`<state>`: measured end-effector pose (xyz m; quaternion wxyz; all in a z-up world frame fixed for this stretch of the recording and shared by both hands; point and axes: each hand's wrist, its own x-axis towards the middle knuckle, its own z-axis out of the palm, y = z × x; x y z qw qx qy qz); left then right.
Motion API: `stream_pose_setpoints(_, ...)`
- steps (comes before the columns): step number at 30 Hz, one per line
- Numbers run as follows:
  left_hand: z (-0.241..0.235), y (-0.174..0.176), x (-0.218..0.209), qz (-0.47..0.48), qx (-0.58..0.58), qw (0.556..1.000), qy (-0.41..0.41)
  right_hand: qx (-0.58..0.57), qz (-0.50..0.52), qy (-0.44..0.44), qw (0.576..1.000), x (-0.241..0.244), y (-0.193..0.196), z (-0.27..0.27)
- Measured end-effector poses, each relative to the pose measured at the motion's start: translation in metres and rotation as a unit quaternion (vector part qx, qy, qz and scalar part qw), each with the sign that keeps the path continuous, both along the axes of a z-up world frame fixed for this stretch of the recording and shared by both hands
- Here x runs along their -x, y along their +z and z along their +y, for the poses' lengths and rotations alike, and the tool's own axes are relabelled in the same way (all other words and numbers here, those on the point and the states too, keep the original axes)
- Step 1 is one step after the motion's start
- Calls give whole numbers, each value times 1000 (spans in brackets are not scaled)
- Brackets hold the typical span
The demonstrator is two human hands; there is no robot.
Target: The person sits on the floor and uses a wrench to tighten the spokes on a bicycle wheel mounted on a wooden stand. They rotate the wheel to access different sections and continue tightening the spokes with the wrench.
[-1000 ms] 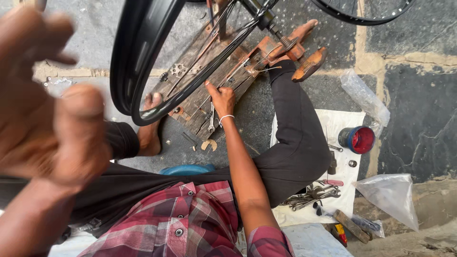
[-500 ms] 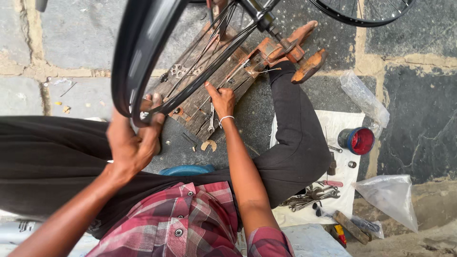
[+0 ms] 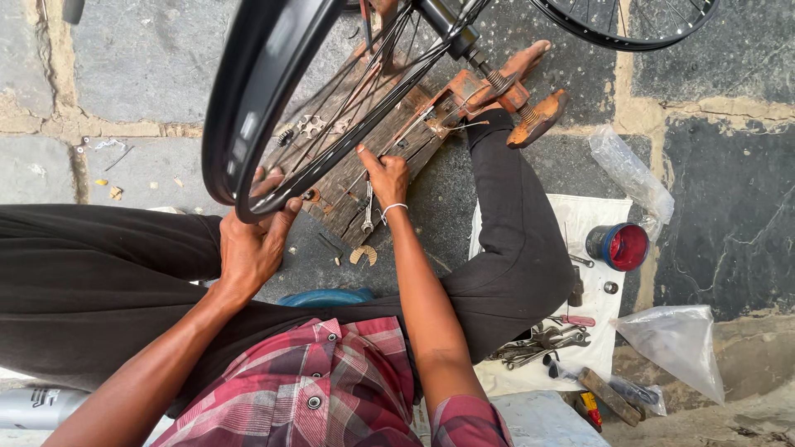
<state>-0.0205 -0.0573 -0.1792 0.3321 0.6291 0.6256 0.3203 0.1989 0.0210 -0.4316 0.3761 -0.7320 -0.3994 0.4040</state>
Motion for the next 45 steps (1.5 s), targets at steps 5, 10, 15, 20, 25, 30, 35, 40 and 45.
stream_pose_setpoints(5, -2, 3, -2, 24, -96, 995, -22, 11, 12, -3, 1000, 0, -6, 0)
stream_pose_setpoints(10, 3, 50, 9, 36, -191, 981, -26, 7, -26, 2, 1000, 1, -12, 2)
stream_pose_setpoints(15, -1, 91, 20, -128, -273, 953, -7, 33, -109, 45, 992, 5, 25, -5)
stream_pose_setpoints(20, -3, 110, 49, -131, -251, 959, -26, -117, -265, 137, 947, 14, 133, -56)
stream_pose_setpoints(25, 0, 104, 42, -109, -186, 974, -75, -338, -111, 208, 911, 36, 274, -82)
stream_pose_setpoints(30, 25, 116, 14, -34, -264, 951, -158, -495, -149, 184, 836, 39, 350, -48)
stream_pose_setpoints(35, 57, 152, -12, -140, -265, 942, -153, -438, 97, 239, 861, 16, 382, -23)
stream_pose_setpoints(40, 65, 166, -35, -274, -199, 931, -139, -325, 234, 348, 848, -6, 407, -3)
stream_pose_setpoints(45, 67, 169, -33, -255, -207, 934, -138, -339, -7, 482, 808, -24, 449, 15)
